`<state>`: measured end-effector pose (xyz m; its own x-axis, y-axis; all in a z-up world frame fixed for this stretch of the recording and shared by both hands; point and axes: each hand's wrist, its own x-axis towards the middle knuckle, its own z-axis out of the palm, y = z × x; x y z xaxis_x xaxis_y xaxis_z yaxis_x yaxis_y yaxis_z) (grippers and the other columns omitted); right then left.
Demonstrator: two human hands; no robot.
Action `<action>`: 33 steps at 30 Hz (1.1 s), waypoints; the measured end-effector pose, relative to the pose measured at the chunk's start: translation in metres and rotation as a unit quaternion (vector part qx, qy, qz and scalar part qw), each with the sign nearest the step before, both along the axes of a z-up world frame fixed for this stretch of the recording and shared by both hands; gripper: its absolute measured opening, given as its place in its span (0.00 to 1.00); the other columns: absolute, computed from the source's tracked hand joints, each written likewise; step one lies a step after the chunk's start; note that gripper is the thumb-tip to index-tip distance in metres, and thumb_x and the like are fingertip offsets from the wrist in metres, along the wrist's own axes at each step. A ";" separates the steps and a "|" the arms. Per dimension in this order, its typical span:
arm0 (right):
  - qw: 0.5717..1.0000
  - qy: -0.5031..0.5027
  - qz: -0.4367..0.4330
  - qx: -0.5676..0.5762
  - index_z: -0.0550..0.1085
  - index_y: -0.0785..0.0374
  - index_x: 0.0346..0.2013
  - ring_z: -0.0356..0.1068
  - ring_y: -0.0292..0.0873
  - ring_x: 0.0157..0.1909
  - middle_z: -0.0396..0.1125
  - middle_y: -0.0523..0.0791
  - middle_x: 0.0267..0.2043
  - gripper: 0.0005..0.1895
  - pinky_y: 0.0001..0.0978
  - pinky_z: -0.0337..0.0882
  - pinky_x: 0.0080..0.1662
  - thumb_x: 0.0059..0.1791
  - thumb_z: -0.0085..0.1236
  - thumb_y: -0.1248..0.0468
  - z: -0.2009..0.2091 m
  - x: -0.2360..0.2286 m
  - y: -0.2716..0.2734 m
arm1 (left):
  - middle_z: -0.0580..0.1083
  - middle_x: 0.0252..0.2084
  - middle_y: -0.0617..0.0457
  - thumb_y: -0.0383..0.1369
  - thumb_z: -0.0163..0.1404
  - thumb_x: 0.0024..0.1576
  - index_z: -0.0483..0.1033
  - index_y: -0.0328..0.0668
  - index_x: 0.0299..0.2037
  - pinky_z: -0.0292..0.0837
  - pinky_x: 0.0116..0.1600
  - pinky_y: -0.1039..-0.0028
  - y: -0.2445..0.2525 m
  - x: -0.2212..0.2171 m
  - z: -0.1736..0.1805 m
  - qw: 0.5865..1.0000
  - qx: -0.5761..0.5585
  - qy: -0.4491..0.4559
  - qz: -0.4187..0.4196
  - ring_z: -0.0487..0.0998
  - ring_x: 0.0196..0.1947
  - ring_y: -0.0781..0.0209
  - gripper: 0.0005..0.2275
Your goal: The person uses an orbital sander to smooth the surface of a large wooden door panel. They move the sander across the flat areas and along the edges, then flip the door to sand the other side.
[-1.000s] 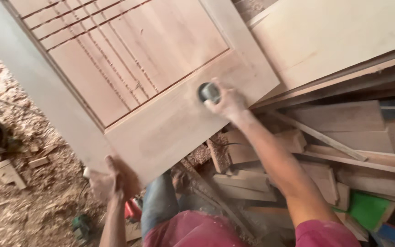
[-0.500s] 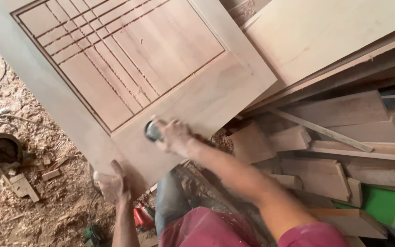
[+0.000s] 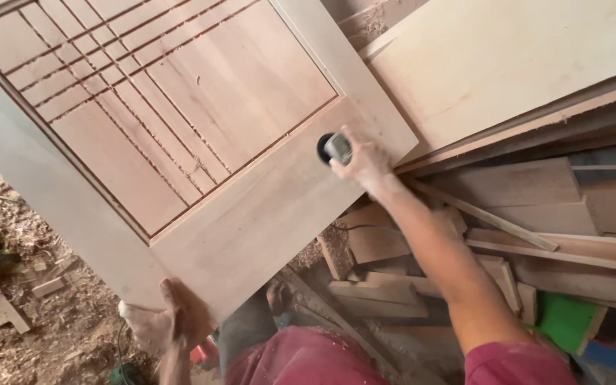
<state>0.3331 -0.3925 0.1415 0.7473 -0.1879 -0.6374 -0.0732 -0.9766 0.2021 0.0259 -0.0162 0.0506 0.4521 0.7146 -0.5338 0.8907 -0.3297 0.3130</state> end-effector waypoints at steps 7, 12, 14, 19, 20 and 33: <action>0.997 -0.075 -0.036 0.006 0.61 0.46 0.70 0.70 0.61 0.56 0.69 0.57 0.56 0.45 0.54 0.69 0.57 0.41 0.65 0.43 0.001 0.035 -0.040 | 0.71 0.52 0.34 0.73 0.41 0.59 0.59 0.28 0.69 0.74 0.52 0.45 0.005 -0.013 -0.011 0.999 -0.011 -0.036 -0.030 0.76 0.53 0.36 0.48; 0.994 -0.085 -0.068 -0.023 0.62 0.48 0.70 0.70 0.62 0.56 0.71 0.58 0.55 0.43 0.52 0.70 0.58 0.43 0.65 0.43 0.005 0.063 -0.058 | 0.70 0.52 0.35 0.73 0.41 0.53 0.57 0.30 0.70 0.75 0.49 0.45 0.001 -0.003 -0.005 0.999 -0.038 -0.008 0.021 0.75 0.53 0.37 0.50; 0.993 -0.089 -0.076 -0.015 0.65 0.48 0.67 0.71 0.60 0.57 0.72 0.55 0.55 0.40 0.53 0.69 0.59 0.43 0.65 0.44 0.008 0.062 -0.058 | 0.70 0.53 0.34 0.73 0.40 0.52 0.56 0.31 0.71 0.76 0.47 0.45 0.000 0.001 0.000 0.999 -0.039 -0.008 0.024 0.75 0.54 0.38 0.51; 0.993 -0.099 0.004 0.069 0.64 0.49 0.67 0.72 0.58 0.53 0.71 0.54 0.53 0.42 0.51 0.72 0.55 0.41 0.67 0.46 0.014 0.035 0.000 | 0.69 0.55 0.26 0.73 0.39 0.59 0.50 0.20 0.75 0.77 0.45 0.45 -0.004 0.000 0.013 0.999 0.005 -0.004 -0.032 0.76 0.50 0.33 0.53; 0.995 -0.063 -0.001 0.071 0.63 0.47 0.68 0.73 0.56 0.52 0.72 0.53 0.53 0.42 0.49 0.73 0.55 0.41 0.66 0.47 0.015 0.025 0.020 | 0.70 0.53 0.28 0.72 0.38 0.58 0.51 0.22 0.73 0.78 0.44 0.46 -0.002 -0.003 0.014 1.000 -0.013 0.008 -0.011 0.77 0.48 0.35 0.52; 0.958 0.104 0.210 0.163 0.53 0.52 0.72 0.75 0.53 0.37 0.70 0.56 0.37 0.46 0.44 0.78 0.38 0.45 0.63 0.47 0.003 -0.115 0.243 | 0.74 0.48 0.34 0.56 0.39 0.67 0.57 0.30 0.68 0.77 0.44 0.50 0.003 -0.024 -0.032 0.997 -0.056 -0.022 0.050 0.78 0.42 0.40 0.34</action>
<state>0.2181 -0.1500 0.1447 0.5638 0.3368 -0.7541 0.3491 -0.9247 -0.1519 0.0024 -0.0131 0.0184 0.4059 0.6947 -0.5939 0.9020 -0.2001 0.3825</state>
